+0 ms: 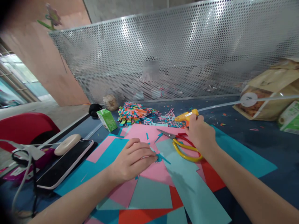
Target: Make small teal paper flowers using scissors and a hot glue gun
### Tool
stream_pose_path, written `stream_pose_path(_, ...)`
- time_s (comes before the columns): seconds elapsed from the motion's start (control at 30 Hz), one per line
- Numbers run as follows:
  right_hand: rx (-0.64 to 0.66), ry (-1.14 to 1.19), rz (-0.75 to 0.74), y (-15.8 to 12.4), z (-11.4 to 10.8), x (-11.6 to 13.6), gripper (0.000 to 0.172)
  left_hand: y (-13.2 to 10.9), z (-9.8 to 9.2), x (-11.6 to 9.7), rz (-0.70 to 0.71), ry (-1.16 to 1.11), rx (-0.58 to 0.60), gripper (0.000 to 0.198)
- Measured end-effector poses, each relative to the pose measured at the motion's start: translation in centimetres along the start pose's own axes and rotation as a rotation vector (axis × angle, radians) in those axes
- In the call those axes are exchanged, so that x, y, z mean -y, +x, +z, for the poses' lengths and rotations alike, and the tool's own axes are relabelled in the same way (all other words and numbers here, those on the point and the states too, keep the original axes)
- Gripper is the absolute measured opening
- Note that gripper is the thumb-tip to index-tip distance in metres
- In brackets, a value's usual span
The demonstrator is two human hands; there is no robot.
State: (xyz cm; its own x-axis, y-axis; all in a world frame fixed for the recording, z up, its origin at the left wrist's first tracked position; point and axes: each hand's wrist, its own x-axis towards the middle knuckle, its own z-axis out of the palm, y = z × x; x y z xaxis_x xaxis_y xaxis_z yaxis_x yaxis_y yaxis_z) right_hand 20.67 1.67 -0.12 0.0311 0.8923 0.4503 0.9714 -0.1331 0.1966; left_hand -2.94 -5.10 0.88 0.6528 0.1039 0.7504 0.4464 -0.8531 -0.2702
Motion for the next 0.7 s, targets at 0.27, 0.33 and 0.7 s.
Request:
stream_pose_path(0.27, -0.010, -0.014, 0.104, 0.4, 0.5, -1.2, 0.048, -0.2, 0.3, 0.1, -0.025, 0.012, 0.045, 0.007)
stream_pose_path(0.33, -0.015, -0.033, 0.147, 0.7, 0.9, -1.6, 0.048, -0.4, 0.4, 0.2, -0.032, 0.012, 0.067, 0.008)
stream_pose_path(0.7, 0.027, -0.042, 0.301, 0.5, 0.2, -3.9, 0.052, -0.7, 1.0, 0.5, -0.104, -0.001, 0.171, 0.012)
